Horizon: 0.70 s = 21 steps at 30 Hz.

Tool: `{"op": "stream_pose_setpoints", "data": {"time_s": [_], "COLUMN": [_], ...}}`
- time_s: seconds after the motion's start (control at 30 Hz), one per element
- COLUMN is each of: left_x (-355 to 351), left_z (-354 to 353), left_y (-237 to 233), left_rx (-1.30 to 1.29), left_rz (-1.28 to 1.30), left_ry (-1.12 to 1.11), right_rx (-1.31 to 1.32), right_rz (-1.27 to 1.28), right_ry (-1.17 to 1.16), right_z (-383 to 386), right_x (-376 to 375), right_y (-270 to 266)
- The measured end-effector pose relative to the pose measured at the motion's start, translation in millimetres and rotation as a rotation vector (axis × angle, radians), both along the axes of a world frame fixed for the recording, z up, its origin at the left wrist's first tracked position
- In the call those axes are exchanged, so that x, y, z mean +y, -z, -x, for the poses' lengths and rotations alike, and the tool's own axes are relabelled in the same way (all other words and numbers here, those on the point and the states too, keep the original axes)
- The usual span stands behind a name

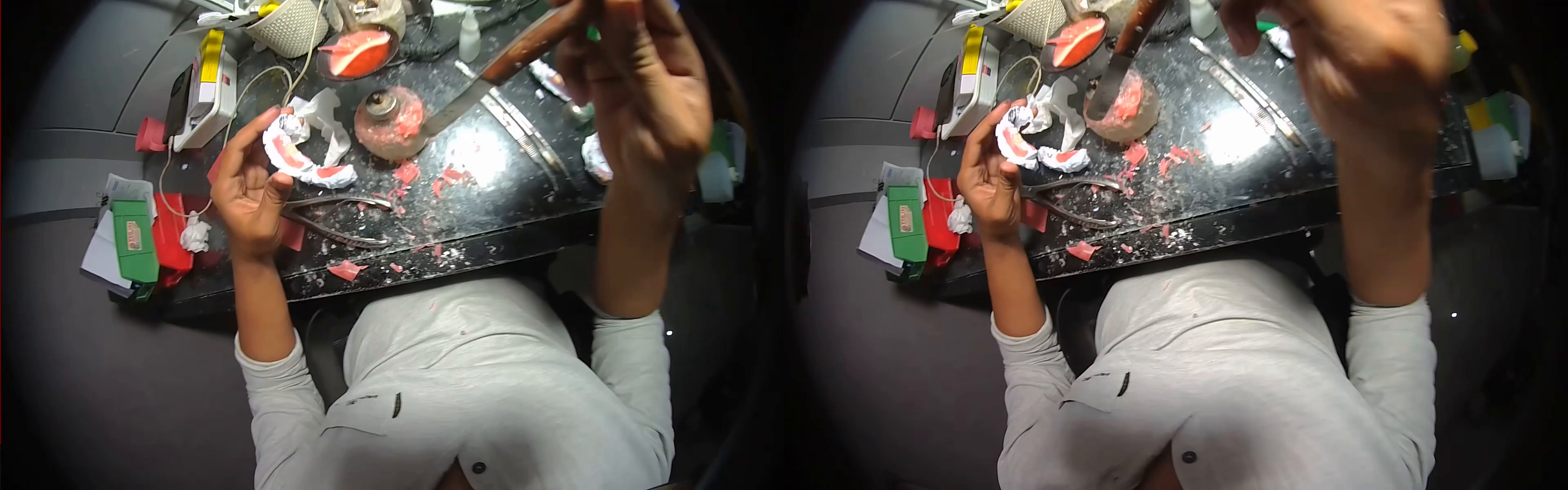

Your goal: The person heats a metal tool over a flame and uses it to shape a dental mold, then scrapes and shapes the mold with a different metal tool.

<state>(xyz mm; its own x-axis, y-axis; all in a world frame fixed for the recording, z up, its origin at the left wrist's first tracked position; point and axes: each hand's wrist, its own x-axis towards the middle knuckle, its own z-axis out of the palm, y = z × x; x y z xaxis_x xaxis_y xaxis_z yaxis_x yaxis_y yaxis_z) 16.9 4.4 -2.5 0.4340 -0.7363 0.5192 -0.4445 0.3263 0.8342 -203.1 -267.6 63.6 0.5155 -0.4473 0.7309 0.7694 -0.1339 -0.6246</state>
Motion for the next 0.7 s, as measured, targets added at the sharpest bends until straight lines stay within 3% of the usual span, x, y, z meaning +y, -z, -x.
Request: {"op": "stream_pose_setpoints", "data": {"time_s": [0.03, 0.1, 0.17, 0.3, 0.37, 0.47, 0.53, 0.7], "left_x": [0, -3, -3, -9, -5, 2, 4, 15], "left_z": [-1, -3, -5, -5, -13, -22, -29, -63], "left_y": [1, 2, 3, 3, 4, 9, 8, 29], "left_rx": [0.003, 0.009, -0.023, 0.292, 0.392, 0.679, 0.760, 0.923], "left_rz": [0.009, -0.007, -0.045, 0.095, 0.165, 0.259, 0.244, 0.262], "left_ry": [-0.014, -0.004, -0.025, 0.096, 0.150, 0.185, 0.201, 0.318], "right_rx": [-0.011, 0.172, 0.216, 0.389, 0.382, 0.489, 0.547, 0.475], "right_rz": [0.046, 0.005, 0.016, 0.240, 0.330, 0.221, 0.442, 0.576], "right_ry": [0.002, 0.318, 0.260, 0.071, 0.124, 0.074, 0.161, 0.337], "right_z": [0, -1, 6, 22, 14, 5, 4, -6], "right_x": [7, 34, 30, -4, 8, 35, 40, 46], "right_y": [-7, -16, -16, -6, 0, -1, -4, 6]}}
